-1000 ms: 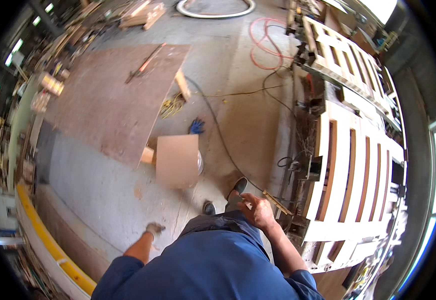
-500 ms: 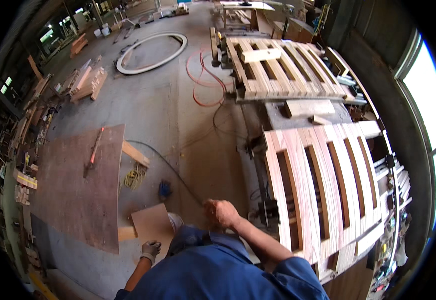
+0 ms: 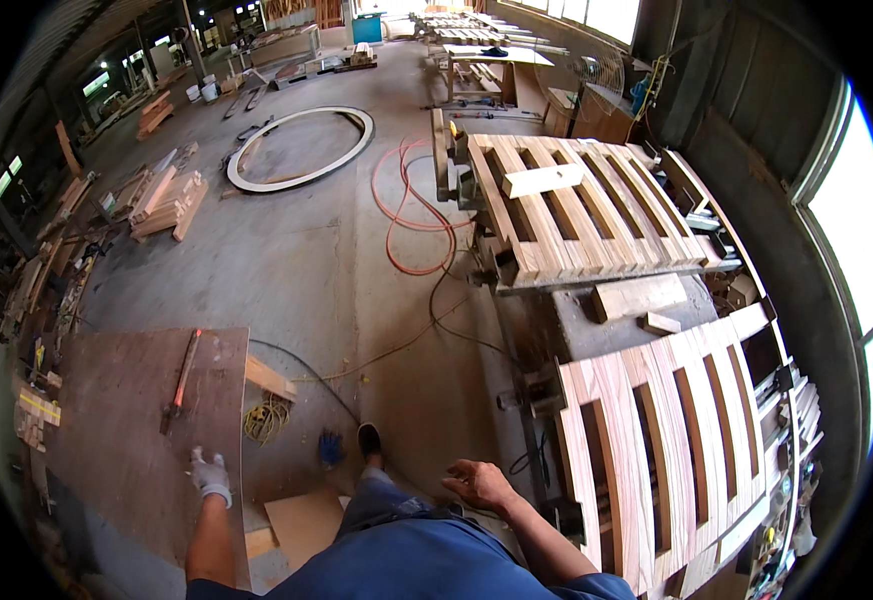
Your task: The person assembles wooden pallets by positioning planks and using a hammer to secure them. They repeatedly place wooden pieces onto the pallet frame and strike them with a hammer to fit them into place.
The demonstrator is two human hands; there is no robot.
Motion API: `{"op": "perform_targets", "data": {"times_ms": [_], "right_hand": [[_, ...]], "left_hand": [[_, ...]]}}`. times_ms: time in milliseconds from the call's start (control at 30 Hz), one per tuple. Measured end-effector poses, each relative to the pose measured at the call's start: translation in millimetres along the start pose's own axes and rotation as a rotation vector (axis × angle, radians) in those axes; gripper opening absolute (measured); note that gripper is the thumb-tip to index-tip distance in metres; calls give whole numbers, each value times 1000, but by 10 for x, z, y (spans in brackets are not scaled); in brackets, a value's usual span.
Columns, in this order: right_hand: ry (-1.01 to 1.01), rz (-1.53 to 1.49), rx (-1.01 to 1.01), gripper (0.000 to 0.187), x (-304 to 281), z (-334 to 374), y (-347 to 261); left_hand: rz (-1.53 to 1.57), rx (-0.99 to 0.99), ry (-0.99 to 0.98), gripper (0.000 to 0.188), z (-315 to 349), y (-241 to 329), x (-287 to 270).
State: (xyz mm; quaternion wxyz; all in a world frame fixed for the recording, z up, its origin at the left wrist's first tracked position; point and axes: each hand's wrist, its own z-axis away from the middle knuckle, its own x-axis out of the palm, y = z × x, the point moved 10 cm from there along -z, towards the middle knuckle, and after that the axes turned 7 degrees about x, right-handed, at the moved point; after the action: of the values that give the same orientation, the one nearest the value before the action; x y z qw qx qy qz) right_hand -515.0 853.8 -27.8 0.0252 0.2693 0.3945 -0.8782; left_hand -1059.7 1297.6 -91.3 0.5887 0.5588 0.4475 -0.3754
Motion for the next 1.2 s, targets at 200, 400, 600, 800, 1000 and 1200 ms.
{"op": "perform_targets", "data": {"times_ms": [200,400,600,800,1000,1200], "right_hand": [[33,238,-39,46,-119,-1176,-745],[-13,213,-86,42,-106,-2095,-1878],[-84,257,-90,46,-116,-2879,-2127],[-90,354,-133,44,-472,-3661,-2402],[-111,311,-174,45,-1057,-4481,-2826],[-179,273,-202,45,-1558,-5053,-3212]], "left_hand": [[-112,-69,-9,94,-1445,169,77],[-214,-142,-308,88,-2121,101,425],[-502,-23,-132,63,-2491,456,256],[-528,-162,-507,55,-2584,634,537],[-315,-185,-472,53,-2348,816,709],[169,-81,-294,38,-2380,3258,414]]}}
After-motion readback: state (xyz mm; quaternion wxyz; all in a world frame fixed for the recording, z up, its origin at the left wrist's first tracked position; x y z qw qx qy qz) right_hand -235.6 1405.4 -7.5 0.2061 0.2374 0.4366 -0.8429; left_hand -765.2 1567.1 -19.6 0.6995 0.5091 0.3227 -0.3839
